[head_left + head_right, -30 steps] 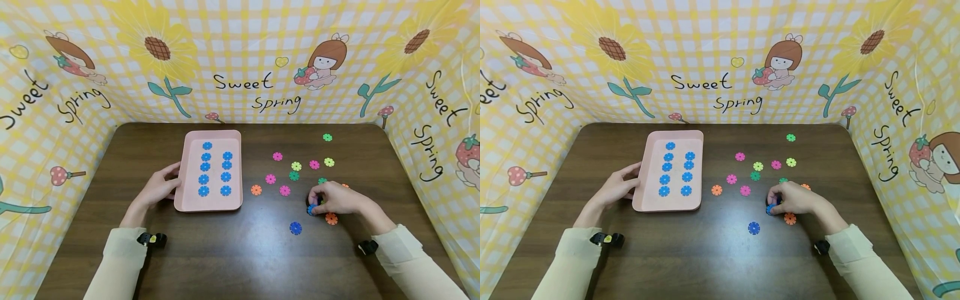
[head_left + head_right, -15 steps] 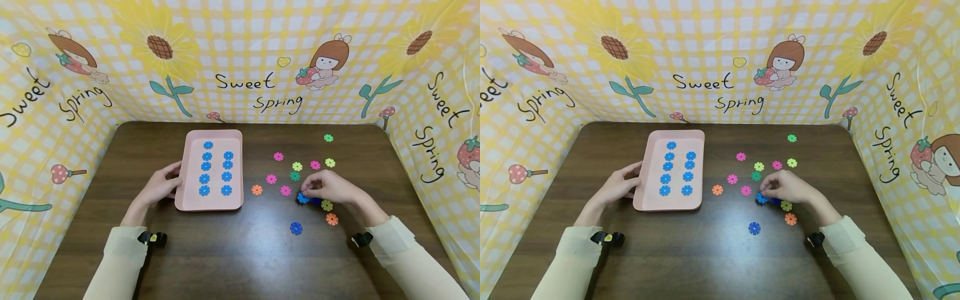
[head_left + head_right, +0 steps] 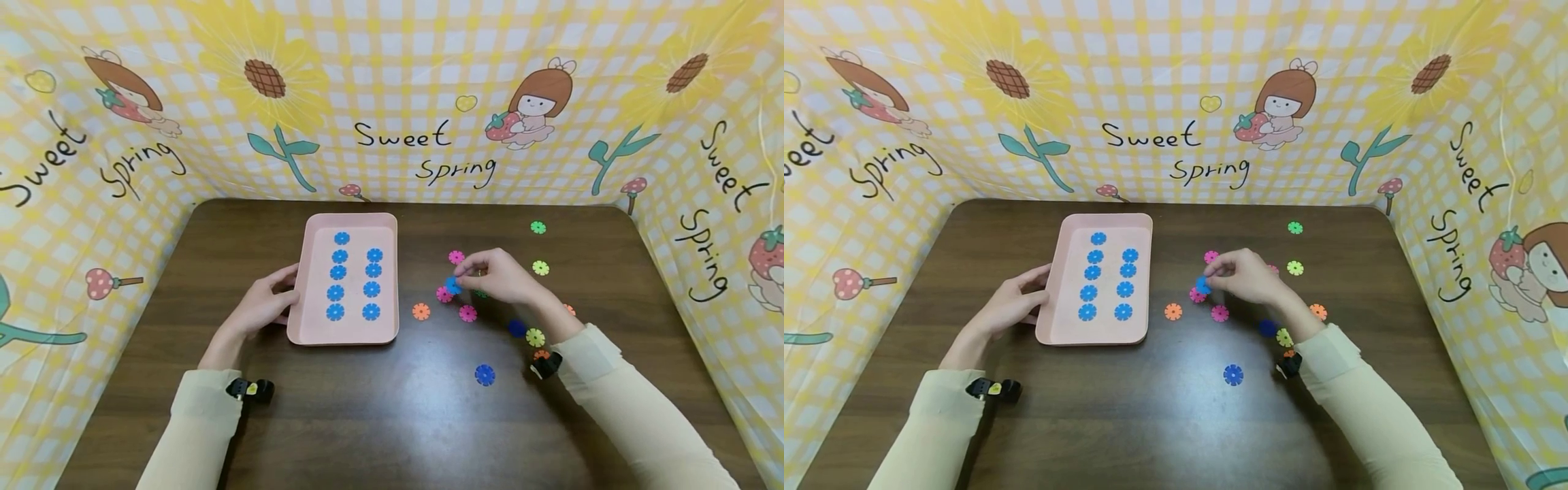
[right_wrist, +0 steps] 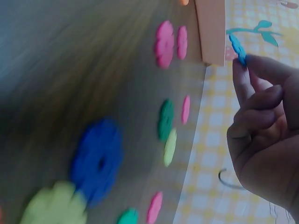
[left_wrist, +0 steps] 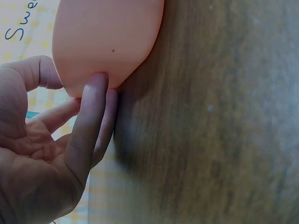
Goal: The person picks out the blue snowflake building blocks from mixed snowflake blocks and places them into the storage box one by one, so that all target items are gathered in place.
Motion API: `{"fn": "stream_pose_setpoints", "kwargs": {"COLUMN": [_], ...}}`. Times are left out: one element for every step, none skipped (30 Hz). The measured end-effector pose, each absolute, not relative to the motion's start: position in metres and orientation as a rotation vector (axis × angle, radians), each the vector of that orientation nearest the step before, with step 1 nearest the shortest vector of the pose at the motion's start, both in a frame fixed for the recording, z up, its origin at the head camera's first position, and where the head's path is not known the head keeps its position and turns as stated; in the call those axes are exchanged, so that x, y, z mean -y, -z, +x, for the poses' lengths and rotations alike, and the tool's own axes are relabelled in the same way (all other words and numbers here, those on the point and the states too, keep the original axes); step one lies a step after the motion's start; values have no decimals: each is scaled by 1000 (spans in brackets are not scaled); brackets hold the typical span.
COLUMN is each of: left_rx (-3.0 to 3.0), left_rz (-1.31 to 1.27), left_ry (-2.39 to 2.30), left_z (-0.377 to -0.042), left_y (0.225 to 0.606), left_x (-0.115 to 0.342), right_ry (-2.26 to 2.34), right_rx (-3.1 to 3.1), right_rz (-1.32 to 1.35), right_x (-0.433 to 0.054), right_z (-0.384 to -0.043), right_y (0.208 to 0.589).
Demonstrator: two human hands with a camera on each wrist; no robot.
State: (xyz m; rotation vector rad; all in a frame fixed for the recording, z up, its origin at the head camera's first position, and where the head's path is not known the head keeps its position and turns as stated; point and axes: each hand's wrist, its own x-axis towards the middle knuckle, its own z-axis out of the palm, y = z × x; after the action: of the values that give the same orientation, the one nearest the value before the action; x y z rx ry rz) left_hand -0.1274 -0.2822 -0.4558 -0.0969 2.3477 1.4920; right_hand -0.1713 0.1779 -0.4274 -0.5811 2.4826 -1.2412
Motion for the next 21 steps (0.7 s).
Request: {"fn": "stream_pose_setpoints", "kwargs": {"left_rx": [-2347,-2346,-2347,-2348,-2349,-2347,-2347,-2347,-2347,-2345,-2344,-2343,-2342,-2339,-2339,-2337,-2335,-2335,-2336,-2337,-2337], "left_rz": [-96,-98,-100,-101,-101,-100,-99,-99,-98,-97,-96,-96,-95,-94,-93,-91,-90,-91,-92,-94,-98], "left_ry": [-1493,-1493,-1494,-1493,-1493,-1498,-1500,-1503,-1506,-1508,-1510,-1510,-1511,-1512,-1512,-1515,-1518,-1519,-1521,-1520,-1521], "left_z": [-127,-127,-127,-127,-127,-127,-127,-127,-127,-127,-127,-127,-127,-127,-127,-127,-127,-127,-127,-127,-127], "left_y": [456,456,456,456,456,456,456,456,457,457,457,458,458,458,458,458,458,458,458,457,457], "left_x": [282,282,283,283,283,283,283,284,284,284,284,285,284,284,284,284,284,284,283,283,283], "right_ry": [1264,1292,1321,1344,1369,1395,1420,1443,1463,1484,1503,1521,1539,1557,1575,1593,1607,1620,1631,1637,1640], "right_rx": [-2483,-2479,-2476,-2477,-2481,-2484,-2487,-2488,-2493,-2496,-2500,-2501,-2502,-2501,-2501,-2500,-2503,-2504,-2506,-2509,-2512], "right_rz": [-574,-565,-555,-548,-541,-535,-530,-527,-524,-519,-517,-512,-509,-502,-491,-484,-475,-458,-446,-426,-408], "right_x": [-172,-165,-159,-153,-146,-139,-133,-126,-120,-114,-108,-102,-96,-91,-86,-81,-77,-72,-69,-65,-62], "right_z": [-174,-177,-180,-183,-187,-191,-195,-198,-202,-205,-209,-212,-215,-218,-221,-224,-227,-229,-232,-234,-236], "right_y": [428,428,428,428,429,429,430,430,431,432,432,433,434,435,437,438,440,442,444,445,447]}}
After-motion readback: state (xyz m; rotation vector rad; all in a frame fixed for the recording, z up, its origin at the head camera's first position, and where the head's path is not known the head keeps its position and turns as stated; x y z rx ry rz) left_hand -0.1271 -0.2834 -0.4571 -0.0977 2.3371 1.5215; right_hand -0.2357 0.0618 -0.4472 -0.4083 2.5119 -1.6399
